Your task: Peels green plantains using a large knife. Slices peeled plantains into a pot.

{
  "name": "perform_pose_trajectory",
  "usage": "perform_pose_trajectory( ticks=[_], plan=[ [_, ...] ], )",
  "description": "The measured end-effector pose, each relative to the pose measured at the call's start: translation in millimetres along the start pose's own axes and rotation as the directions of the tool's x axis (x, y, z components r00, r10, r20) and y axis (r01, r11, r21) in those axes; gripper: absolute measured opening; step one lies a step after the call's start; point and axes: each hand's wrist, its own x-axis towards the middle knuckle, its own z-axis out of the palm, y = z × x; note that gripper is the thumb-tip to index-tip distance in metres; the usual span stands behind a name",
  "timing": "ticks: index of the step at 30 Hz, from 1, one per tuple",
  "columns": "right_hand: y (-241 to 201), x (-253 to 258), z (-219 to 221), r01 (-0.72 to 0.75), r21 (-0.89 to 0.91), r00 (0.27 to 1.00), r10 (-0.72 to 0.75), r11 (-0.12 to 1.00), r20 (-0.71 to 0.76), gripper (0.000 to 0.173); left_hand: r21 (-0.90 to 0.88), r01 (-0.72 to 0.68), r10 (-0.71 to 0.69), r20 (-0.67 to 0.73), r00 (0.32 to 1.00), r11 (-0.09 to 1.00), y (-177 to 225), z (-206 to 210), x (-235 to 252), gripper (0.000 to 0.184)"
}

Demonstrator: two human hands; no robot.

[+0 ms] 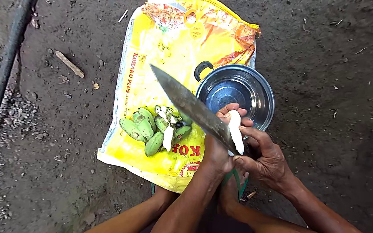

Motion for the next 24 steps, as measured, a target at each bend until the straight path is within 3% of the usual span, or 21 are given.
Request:
perform_pose_trajectory(
  ticks=[7,11,24],
  plan=[
    [-3.9,0.9,-6.4,-0.011,-0.058,0.999,0.014,0.998,0.050,0.067,-0.062,0.081,-0.083,-0.030,0.996,0.995,6.9,4.3,0.6,0.032],
    [-4.3,-1.3,-14.0,0.018,-0.088,0.997,-0.011,0.996,0.083,0.069,-0.139,0.122,-0.121,0.023,0.992,0.983,11.1,2.4,1.7,0.029],
    [4.7,0.7,-9.2,0.014,0.003,0.999,-0.014,1.000,0.036,0.056,-0.121,0.045,-0.047,-0.016,0.999,0.992,-1.1,2.3,-3.3,0.043]
  ],
)
